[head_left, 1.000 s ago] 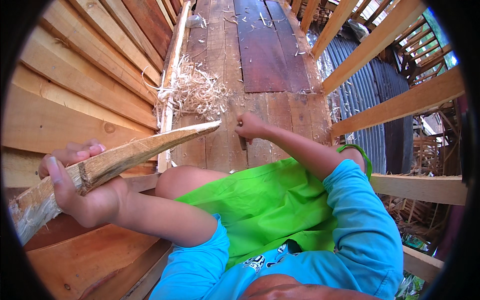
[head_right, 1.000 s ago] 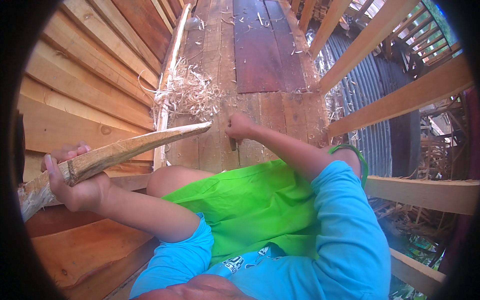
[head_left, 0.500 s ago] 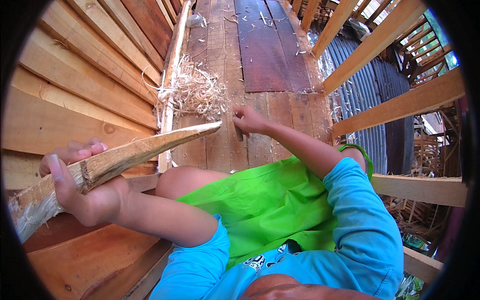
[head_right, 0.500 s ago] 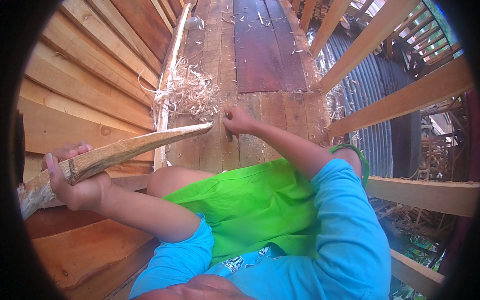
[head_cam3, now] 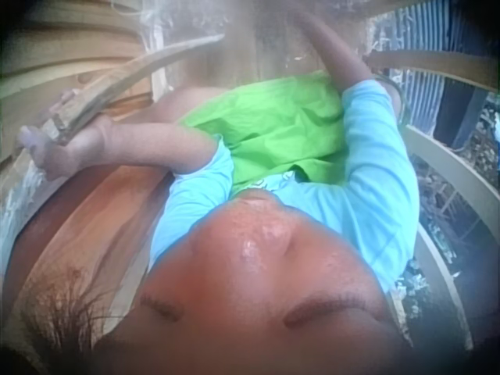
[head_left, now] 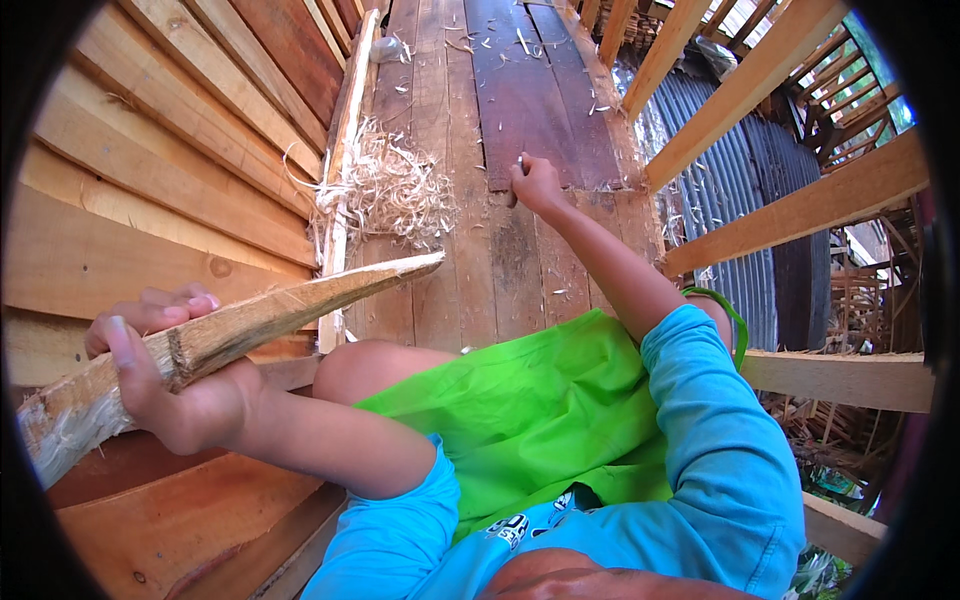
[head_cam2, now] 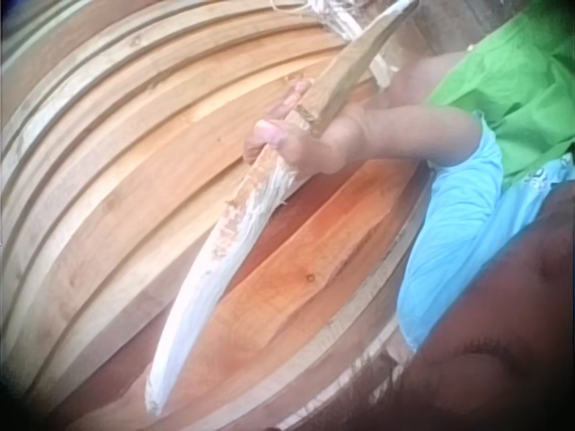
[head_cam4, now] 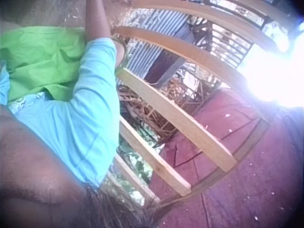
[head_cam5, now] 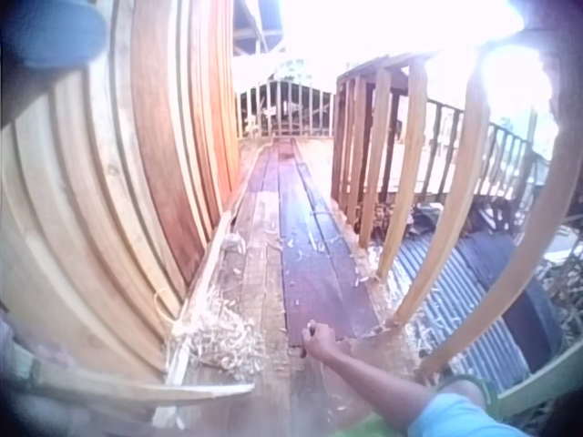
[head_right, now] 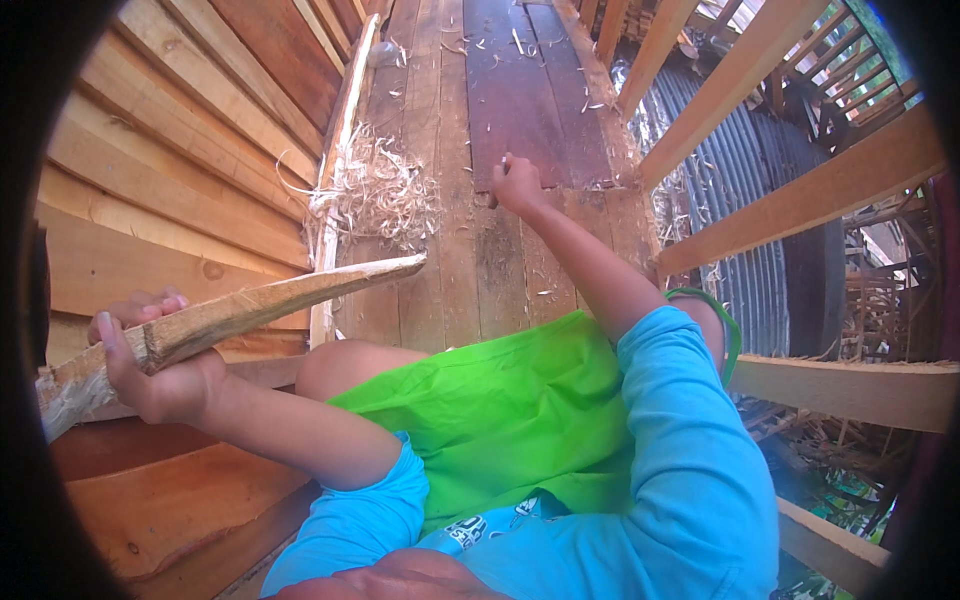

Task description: The person sits on a wooden floor and uses a knife to carve a long piece of wood, peeling away thin shavings. The person holds the wood with the left hand and manipulates the knife with the right hand, working along the length of the piece.

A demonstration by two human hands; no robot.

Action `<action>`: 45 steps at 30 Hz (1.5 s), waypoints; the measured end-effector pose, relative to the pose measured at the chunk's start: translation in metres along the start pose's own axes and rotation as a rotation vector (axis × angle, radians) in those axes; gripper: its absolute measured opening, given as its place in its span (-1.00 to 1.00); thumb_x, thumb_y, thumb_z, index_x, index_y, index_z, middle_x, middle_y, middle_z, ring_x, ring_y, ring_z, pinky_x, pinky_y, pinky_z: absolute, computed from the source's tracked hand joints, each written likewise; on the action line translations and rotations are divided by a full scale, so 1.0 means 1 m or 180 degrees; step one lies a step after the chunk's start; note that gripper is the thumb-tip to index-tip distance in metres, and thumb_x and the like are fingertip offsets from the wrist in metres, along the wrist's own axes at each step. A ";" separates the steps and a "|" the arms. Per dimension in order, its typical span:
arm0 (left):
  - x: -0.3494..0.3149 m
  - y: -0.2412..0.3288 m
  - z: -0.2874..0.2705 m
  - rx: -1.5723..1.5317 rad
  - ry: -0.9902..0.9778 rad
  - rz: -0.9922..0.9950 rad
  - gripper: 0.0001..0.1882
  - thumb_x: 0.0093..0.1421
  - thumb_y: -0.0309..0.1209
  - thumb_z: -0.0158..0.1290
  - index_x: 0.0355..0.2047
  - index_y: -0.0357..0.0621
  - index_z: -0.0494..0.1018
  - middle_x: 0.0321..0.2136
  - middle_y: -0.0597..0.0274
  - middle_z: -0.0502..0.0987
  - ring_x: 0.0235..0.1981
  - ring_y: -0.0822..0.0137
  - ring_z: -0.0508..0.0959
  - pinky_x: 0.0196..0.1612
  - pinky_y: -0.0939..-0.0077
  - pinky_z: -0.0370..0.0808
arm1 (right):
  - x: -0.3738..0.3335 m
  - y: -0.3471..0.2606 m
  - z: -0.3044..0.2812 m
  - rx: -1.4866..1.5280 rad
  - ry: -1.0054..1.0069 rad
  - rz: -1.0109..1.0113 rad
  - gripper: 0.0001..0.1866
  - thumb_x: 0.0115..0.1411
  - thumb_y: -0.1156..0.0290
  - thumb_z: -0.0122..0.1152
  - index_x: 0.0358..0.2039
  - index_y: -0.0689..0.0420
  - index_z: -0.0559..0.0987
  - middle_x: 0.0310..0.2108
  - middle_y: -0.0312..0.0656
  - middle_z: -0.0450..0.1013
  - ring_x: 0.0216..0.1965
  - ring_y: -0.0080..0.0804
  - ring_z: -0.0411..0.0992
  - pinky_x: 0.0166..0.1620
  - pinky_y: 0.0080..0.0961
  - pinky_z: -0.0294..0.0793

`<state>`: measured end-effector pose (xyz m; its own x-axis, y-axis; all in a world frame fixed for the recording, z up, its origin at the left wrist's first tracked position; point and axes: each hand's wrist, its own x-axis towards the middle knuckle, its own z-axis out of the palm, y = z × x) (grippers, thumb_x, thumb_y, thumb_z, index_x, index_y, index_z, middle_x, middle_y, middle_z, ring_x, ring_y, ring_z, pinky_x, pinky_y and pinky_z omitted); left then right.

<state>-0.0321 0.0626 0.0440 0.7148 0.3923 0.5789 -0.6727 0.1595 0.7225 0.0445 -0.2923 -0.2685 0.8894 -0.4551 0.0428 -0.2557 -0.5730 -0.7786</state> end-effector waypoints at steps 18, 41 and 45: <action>-0.003 -0.010 -0.002 -0.0253 0.0324 0.0113 -0.68 0.11 -0.26 0.13 -0.57 -0.28 0.39 -0.64 0.09 0.38 -0.52 0.19 0.43 -0.28 0.32 0.42 | -0.032 -0.060 -0.009 0.0023 -0.1707 -0.0057 -0.83 0.02 0.47 0.03 -0.52 0.28 0.56 -0.73 -0.07 0.47 -0.70 -0.29 0.46 -0.55 -0.34 0.45; -0.043 -0.063 0.070 -0.0153 0.0133 -0.0047 -0.72 0.04 -0.41 0.26 -0.51 -0.39 0.42 -0.58 0.05 0.47 -0.56 0.28 0.51 -0.44 0.41 0.52 | -0.062 -0.146 -0.054 0.3034 0.0025 0.0938 -0.66 0.23 0.40 0.03 -0.01 0.27 0.43 -0.64 -0.24 0.36 -0.75 -0.55 0.27 -0.70 -0.51 0.23; -0.040 -0.064 0.068 -0.0077 0.0140 0.0044 -0.73 0.04 -0.42 0.26 -0.56 -0.37 0.42 -0.58 0.07 0.47 -0.57 0.28 0.50 -0.43 0.41 0.52 | -0.082 -0.135 -0.061 0.2745 -0.0309 0.0522 -0.57 0.23 0.40 0.05 0.08 0.31 0.40 -0.56 -0.23 0.40 -0.65 -0.56 0.34 -0.59 -0.54 0.32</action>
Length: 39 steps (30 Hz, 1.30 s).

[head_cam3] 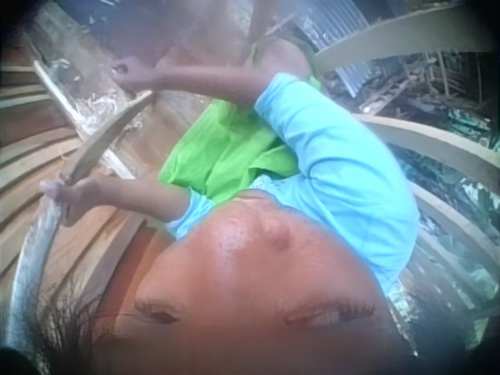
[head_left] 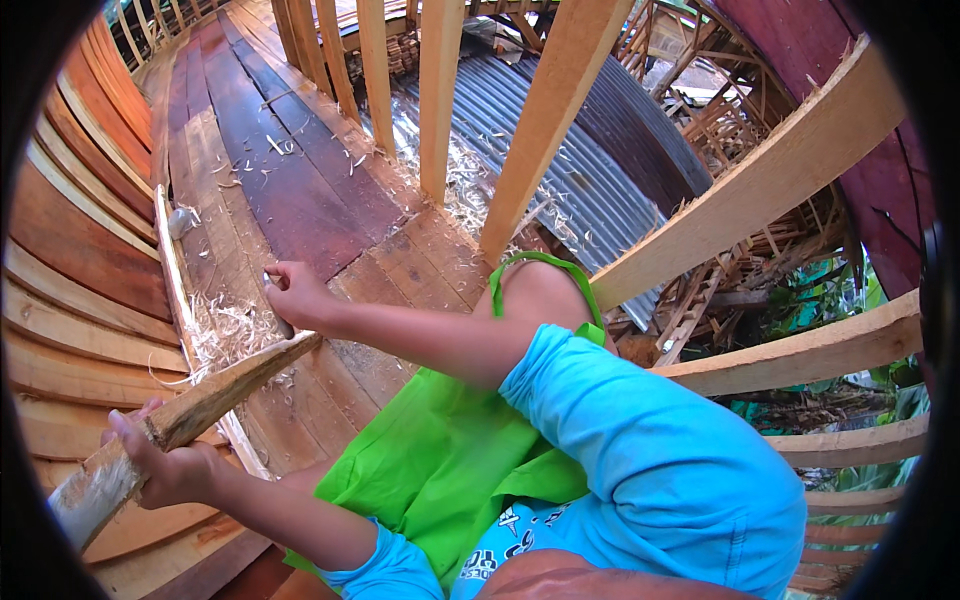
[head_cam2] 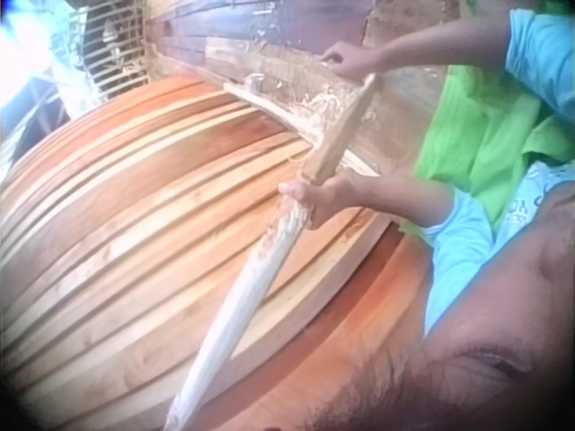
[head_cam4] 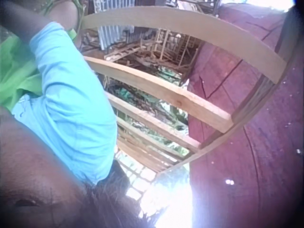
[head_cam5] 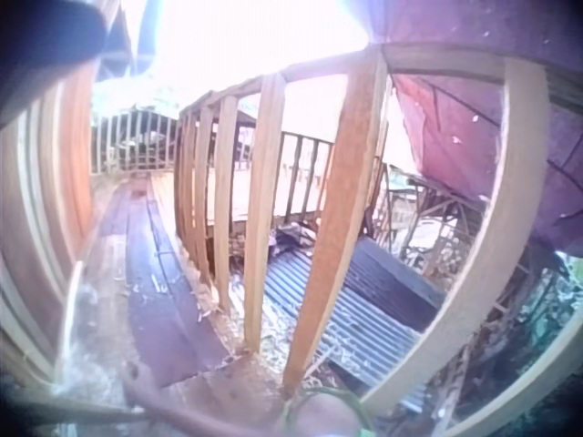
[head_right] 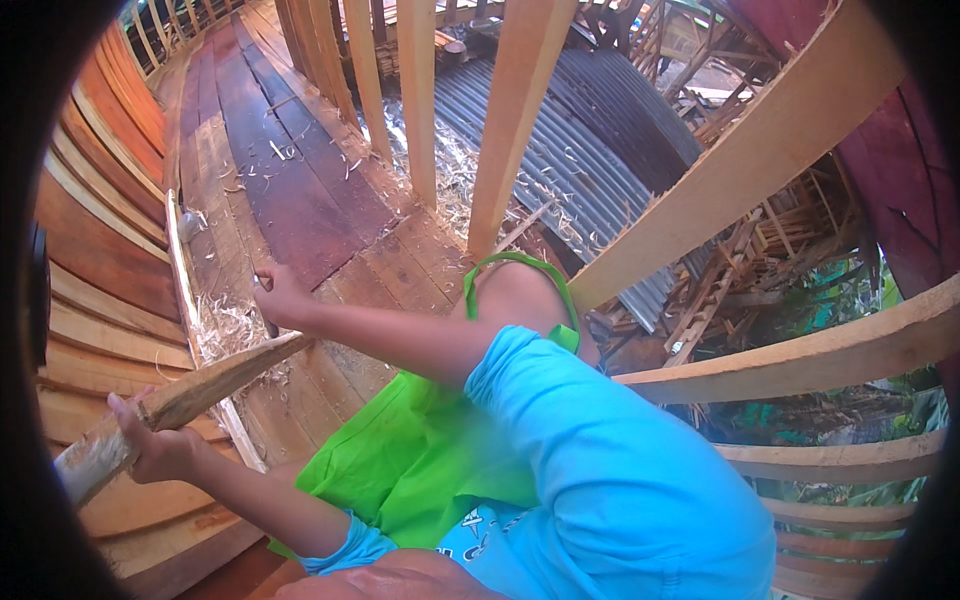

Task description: The person sits on a wooden floor and uses a knife to carve a long piece of wood, peeling away thin shavings. The person holds the wood with the left hand and manipulates the knife with the right hand, working along the length of the piece.

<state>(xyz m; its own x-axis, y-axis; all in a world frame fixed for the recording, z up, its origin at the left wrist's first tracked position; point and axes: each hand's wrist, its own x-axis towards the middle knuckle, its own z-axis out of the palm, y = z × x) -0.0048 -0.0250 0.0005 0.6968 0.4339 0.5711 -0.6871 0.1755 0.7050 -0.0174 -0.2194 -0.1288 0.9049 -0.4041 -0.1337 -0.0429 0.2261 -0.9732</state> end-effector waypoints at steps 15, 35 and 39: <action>0.001 -0.014 -0.001 -0.0081 -0.0034 -0.0087 -0.71 0.05 -0.38 0.25 -0.54 -0.37 0.43 -0.58 0.08 0.47 -0.55 0.28 0.51 -0.40 0.39 0.53 | 0.002 0.018 -0.066 -0.1558 0.0000 -0.0497 -0.63 0.20 0.35 0.07 -0.05 0.31 0.49 -0.31 -0.02 0.53 -0.27 -0.29 0.50 -0.15 -0.39 0.44; 0.010 -0.017 0.002 -0.0013 -0.0802 0.0086 -0.18 0.10 -0.03 0.21 0.07 -0.48 0.12 -0.15 -0.05 0.50 -0.11 0.03 0.56 -0.07 0.26 0.58 | -0.022 0.049 -0.082 -0.0655 0.0390 0.1129 -0.68 0.33 0.17 -0.08 -0.14 0.14 0.48 -0.62 -0.32 0.30 -0.68 -0.53 0.27 -0.65 -0.48 0.29; 0.010 -0.032 -0.006 0.0103 -0.0578 -0.0039 -0.27 0.12 -0.16 0.23 0.05 -0.47 0.16 -0.09 -0.03 0.43 -0.15 0.11 0.54 -0.07 0.22 0.57 | -0.018 0.022 -0.093 -0.1063 0.0317 0.1237 -0.69 0.33 0.17 -0.07 -0.15 0.14 0.48 -0.61 -0.33 0.30 -0.68 -0.54 0.25 -0.65 -0.50 0.29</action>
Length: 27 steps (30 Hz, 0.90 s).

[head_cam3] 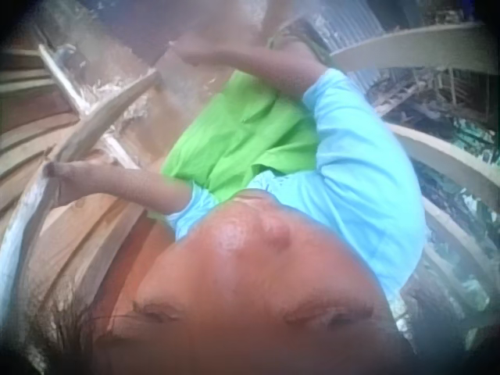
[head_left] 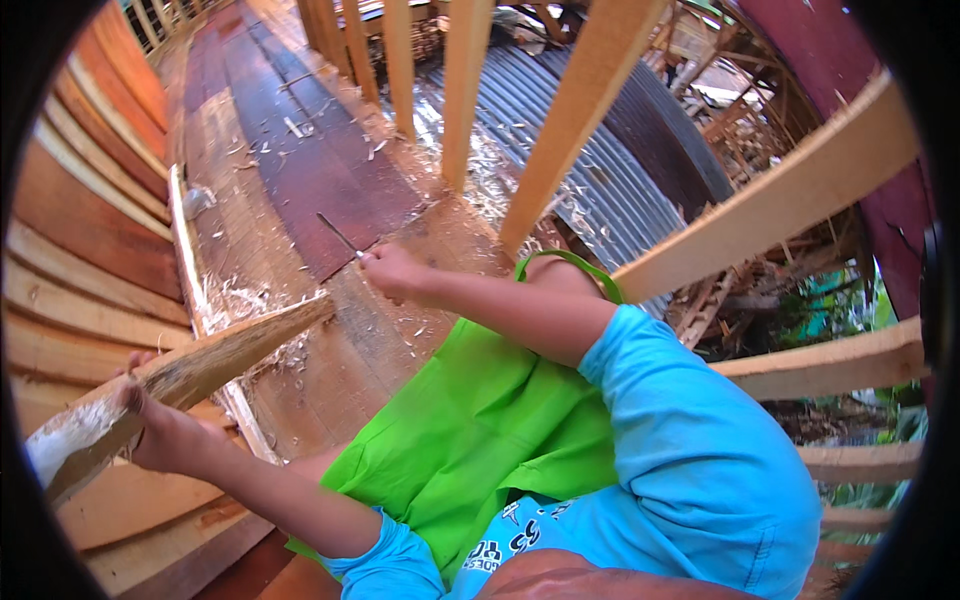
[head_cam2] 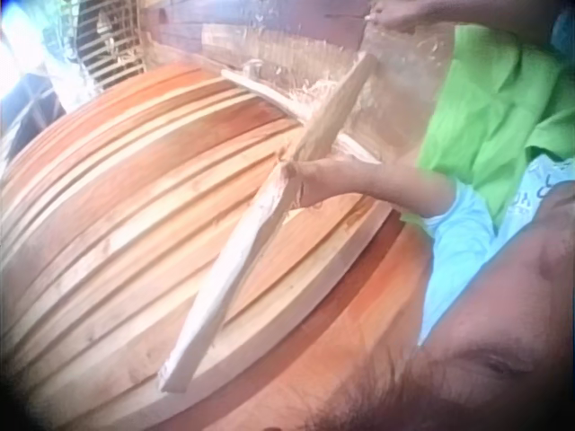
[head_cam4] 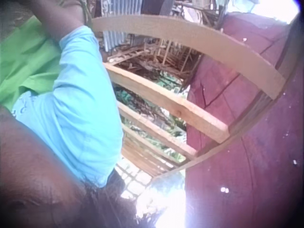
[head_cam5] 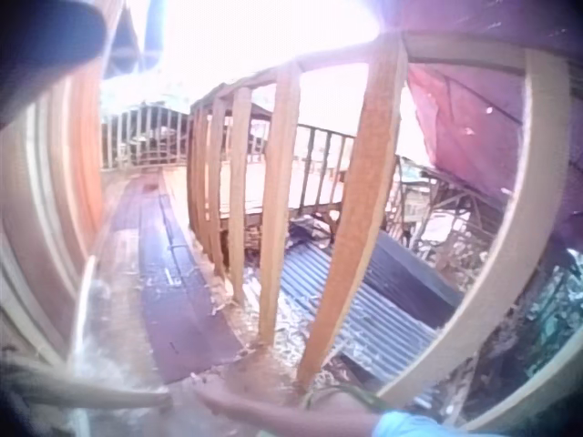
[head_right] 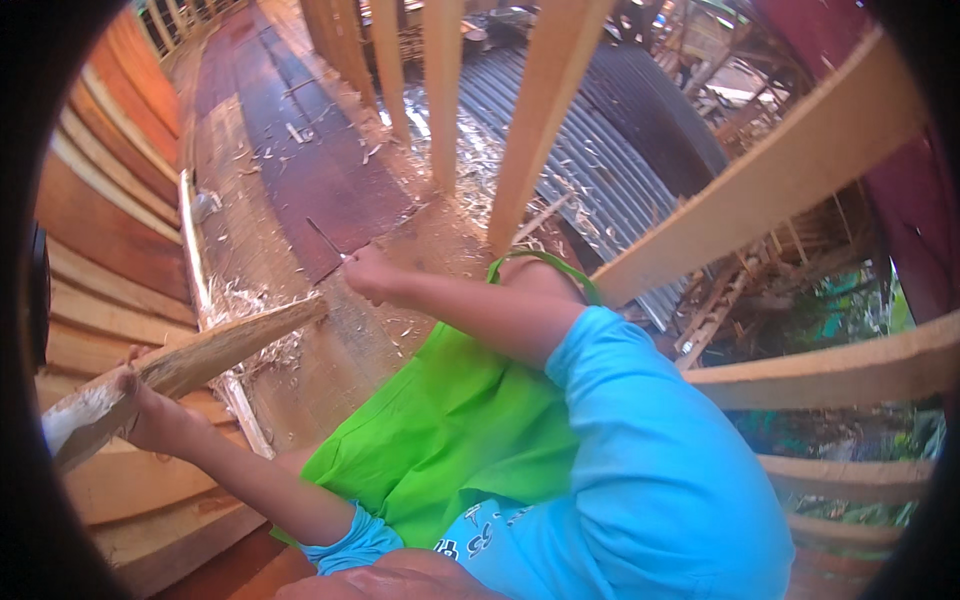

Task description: The person sits on a wooden floor and uses a knife to carve a long piece of wood, peeling away thin shavings. The person holds the wood with the left hand and manipulates the knife with the right hand, working along the length of the piece.

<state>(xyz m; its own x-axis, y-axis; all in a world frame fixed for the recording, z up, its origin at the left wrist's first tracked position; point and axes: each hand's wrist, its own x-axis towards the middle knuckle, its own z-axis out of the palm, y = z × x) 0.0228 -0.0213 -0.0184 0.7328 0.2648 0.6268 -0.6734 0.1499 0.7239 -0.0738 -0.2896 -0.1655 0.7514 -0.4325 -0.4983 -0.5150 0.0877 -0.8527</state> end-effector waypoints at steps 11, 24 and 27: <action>-0.002 0.023 0.011 -0.0582 -0.0971 -0.0314 -0.51 0.20 -0.57 0.03 0.13 -0.30 0.18 -0.03 -0.02 0.40 0.03 0.20 0.42 0.12 0.22 0.37 | -0.001 -0.016 0.021 -0.0394 -0.0408 -0.1499 -0.75 0.18 0.32 0.13 -0.21 0.23 0.54 -0.47 -0.18 0.46 -0.51 -0.46 0.42 -0.42 -0.42 0.42; -0.010 0.012 0.007 -0.0811 -0.0624 -0.0724 -0.66 0.10 -0.42 0.07 -0.10 -0.17 0.34 -0.27 0.22 0.38 -0.14 0.28 0.44 0.07 0.00 0.44 | -0.015 -0.020 0.040 -0.1423 -0.0552 -0.1795 -0.78 0.18 0.37 0.17 -0.26 0.27 0.53 -0.44 -0.02 0.49 -0.41 -0.20 0.46 -0.32 -0.29 0.38; -0.017 0.001 0.003 -0.1176 -0.0448 -0.0634 -0.62 0.10 -0.39 0.09 -0.08 -0.22 0.32 -0.25 0.15 0.40 -0.17 0.20 0.46 0.01 0.04 0.46 | -0.021 -0.019 0.043 -0.1304 -0.0659 -0.1852 -0.76 0.18 0.38 0.18 -0.19 0.25 0.51 -0.42 0.00 0.50 -0.40 -0.15 0.46 -0.30 -0.30 0.39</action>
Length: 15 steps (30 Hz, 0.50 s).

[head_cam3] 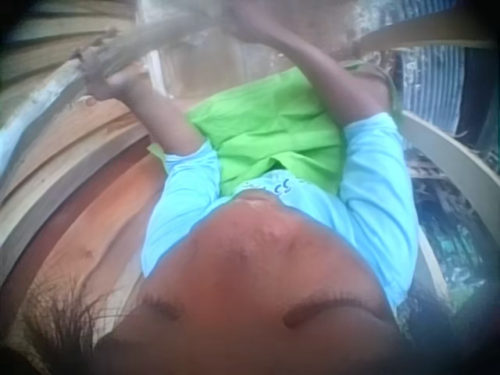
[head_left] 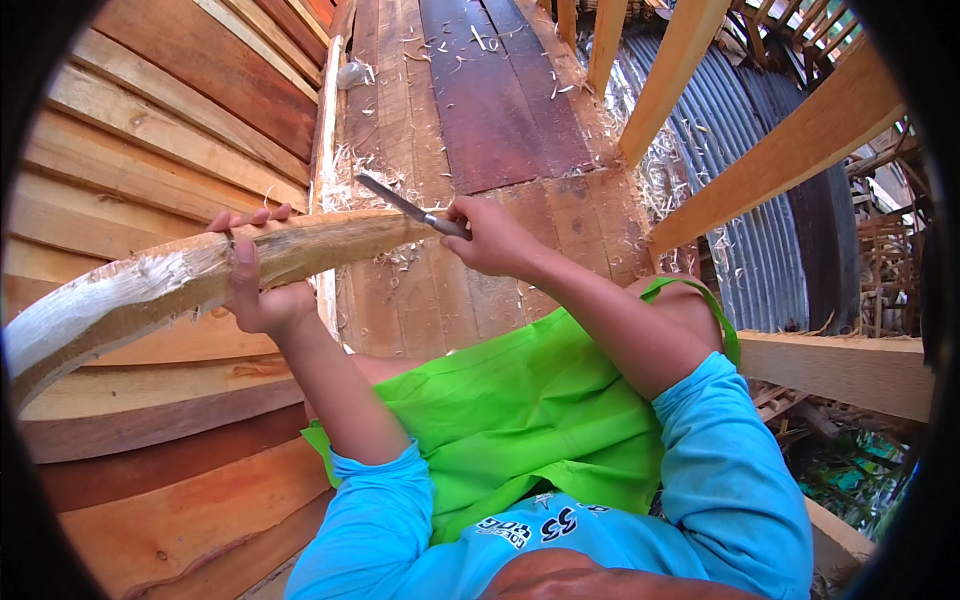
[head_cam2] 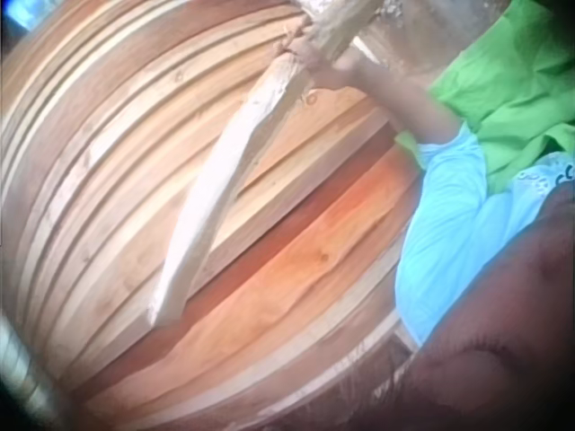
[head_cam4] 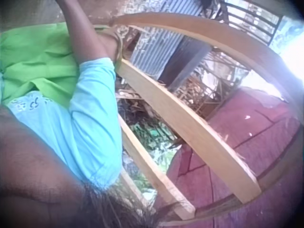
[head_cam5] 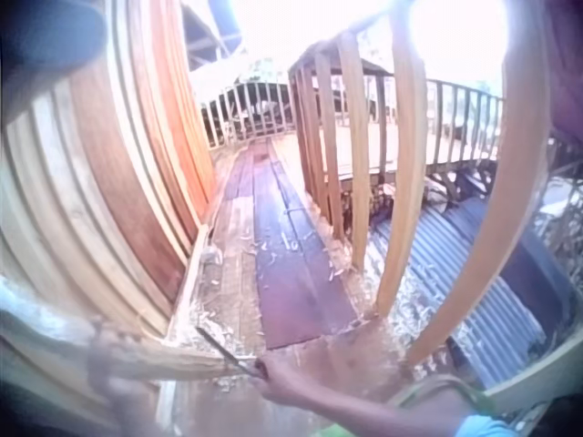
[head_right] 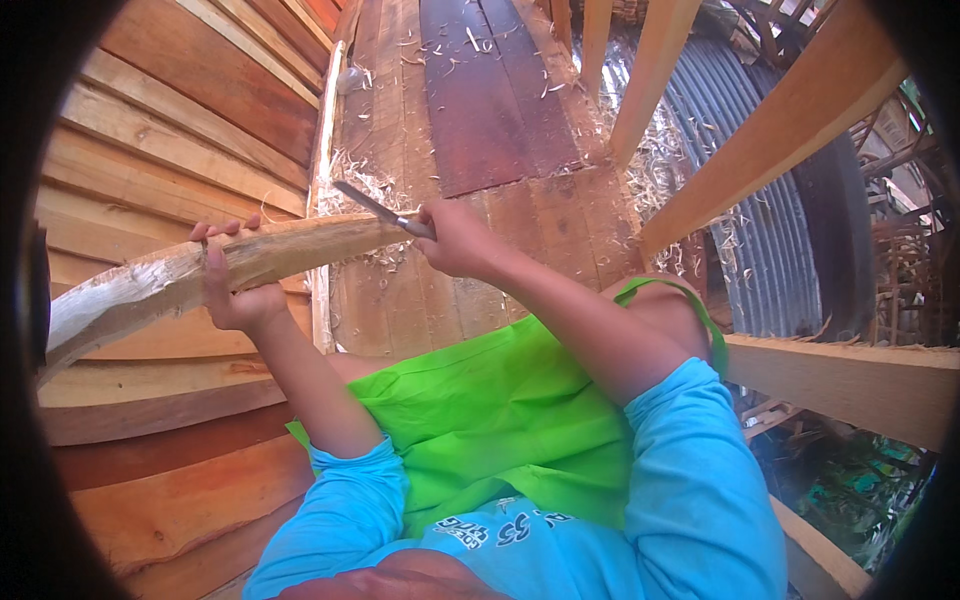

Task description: The person sits on a wooden floor and uses a knife to carve a long piece of wood, peeling away thin shavings. The person holds the wood with the left hand and manipulates the knife with the right hand, working along the length of the piece.

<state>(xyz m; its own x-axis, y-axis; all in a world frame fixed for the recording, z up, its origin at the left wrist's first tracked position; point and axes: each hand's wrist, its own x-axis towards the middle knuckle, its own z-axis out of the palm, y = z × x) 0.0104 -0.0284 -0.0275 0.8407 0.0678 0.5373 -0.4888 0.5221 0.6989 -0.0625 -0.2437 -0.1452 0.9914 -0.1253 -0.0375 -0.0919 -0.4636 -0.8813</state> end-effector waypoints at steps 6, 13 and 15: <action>0.002 0.001 0.022 0.0786 0.0282 0.0472 -0.52 0.14 -0.26 0.14 -0.06 -0.33 0.28 -0.28 0.01 0.42 -0.24 0.10 0.50 -0.12 0.20 0.52 | -0.005 0.002 0.015 0.0011 0.0000 -0.0035 -0.75 0.24 0.31 0.08 -0.21 0.24 0.46 -0.41 0.06 0.49 -0.36 -0.02 0.47 -0.27 -0.18 0.39; -0.005 -0.009 0.036 0.1127 0.1293 0.0631 -0.52 0.15 -0.20 0.18 -0.25 -0.39 0.26 -0.47 0.07 0.42 -0.48 0.24 0.51 -0.39 0.38 0.53 | -0.008 -0.033 0.027 -0.0422 -0.0051 -0.0031 -0.66 0.35 0.21 -0.16 -0.27 0.26 0.42 -0.42 0.13 0.49 -0.32 0.11 0.47 -0.25 -0.01 0.39; -0.005 -0.010 0.039 0.1120 0.1329 0.0606 -0.51 0.14 -0.20 0.19 -0.24 -0.40 0.25 -0.47 0.08 0.41 -0.48 0.25 0.50 -0.41 0.40 0.52 | 0.000 -0.017 0.035 -0.0357 0.0089 -0.0058 -0.66 0.35 0.23 -0.16 -0.27 0.26 0.43 -0.44 0.14 0.49 -0.34 0.11 0.47 -0.27 -0.01 0.39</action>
<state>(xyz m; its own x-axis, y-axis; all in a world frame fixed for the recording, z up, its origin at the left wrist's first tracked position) 0.0020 -0.0671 -0.0190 0.7161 0.4999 0.4872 -0.6286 0.1585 0.7614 -0.0577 -0.2053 -0.1462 0.9902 -0.1396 -0.0073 -0.0851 -0.5611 -0.8234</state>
